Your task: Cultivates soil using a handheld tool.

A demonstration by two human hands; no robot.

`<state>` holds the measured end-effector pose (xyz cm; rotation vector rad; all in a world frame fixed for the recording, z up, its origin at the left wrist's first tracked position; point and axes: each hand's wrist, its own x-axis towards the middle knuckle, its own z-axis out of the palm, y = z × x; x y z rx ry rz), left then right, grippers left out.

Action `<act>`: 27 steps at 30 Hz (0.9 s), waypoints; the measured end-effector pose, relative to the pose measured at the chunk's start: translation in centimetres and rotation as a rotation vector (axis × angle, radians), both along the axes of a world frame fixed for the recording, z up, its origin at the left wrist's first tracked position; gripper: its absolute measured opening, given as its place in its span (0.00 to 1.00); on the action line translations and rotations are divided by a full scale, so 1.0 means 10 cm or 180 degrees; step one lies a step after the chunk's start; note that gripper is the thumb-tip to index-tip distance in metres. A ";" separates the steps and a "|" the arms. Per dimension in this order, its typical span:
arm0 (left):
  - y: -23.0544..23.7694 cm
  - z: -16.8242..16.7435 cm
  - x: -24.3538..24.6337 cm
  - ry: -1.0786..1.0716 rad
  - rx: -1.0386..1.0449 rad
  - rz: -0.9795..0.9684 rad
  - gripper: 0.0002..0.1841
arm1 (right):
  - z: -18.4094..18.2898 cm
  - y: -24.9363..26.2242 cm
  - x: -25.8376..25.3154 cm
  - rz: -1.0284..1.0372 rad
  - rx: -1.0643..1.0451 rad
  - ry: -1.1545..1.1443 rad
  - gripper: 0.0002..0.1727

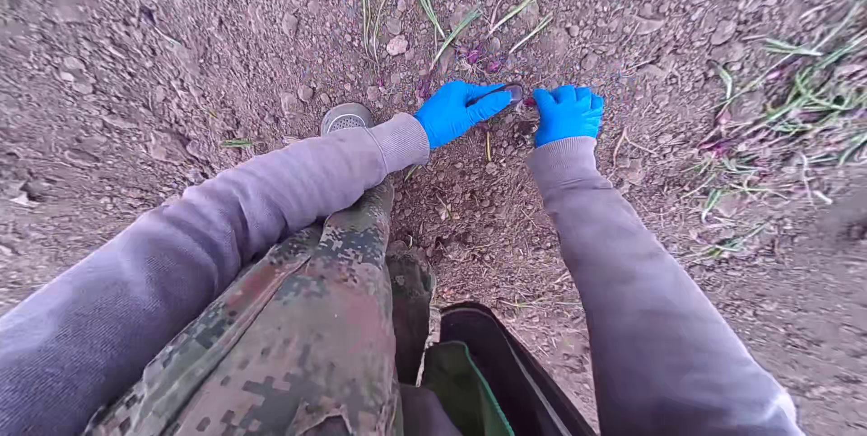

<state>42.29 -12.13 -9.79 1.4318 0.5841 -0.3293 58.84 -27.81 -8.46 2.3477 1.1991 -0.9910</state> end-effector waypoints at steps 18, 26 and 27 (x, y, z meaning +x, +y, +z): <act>0.63 0.45 -0.68 -0.0206 -0.0158 0.0742 0.25 | -0.35 0.80 0.11 0.0318 0.0326 0.0199 0.18; 0.66 0.45 -1.12 -0.0306 -0.0832 0.1574 0.27 | -0.29 0.90 -0.87 0.1021 -0.0221 0.0865 0.21; 0.73 0.57 -1.20 -0.0495 -0.0777 0.1542 0.28 | -0.40 0.91 -0.98 0.0970 -0.0416 0.0883 0.21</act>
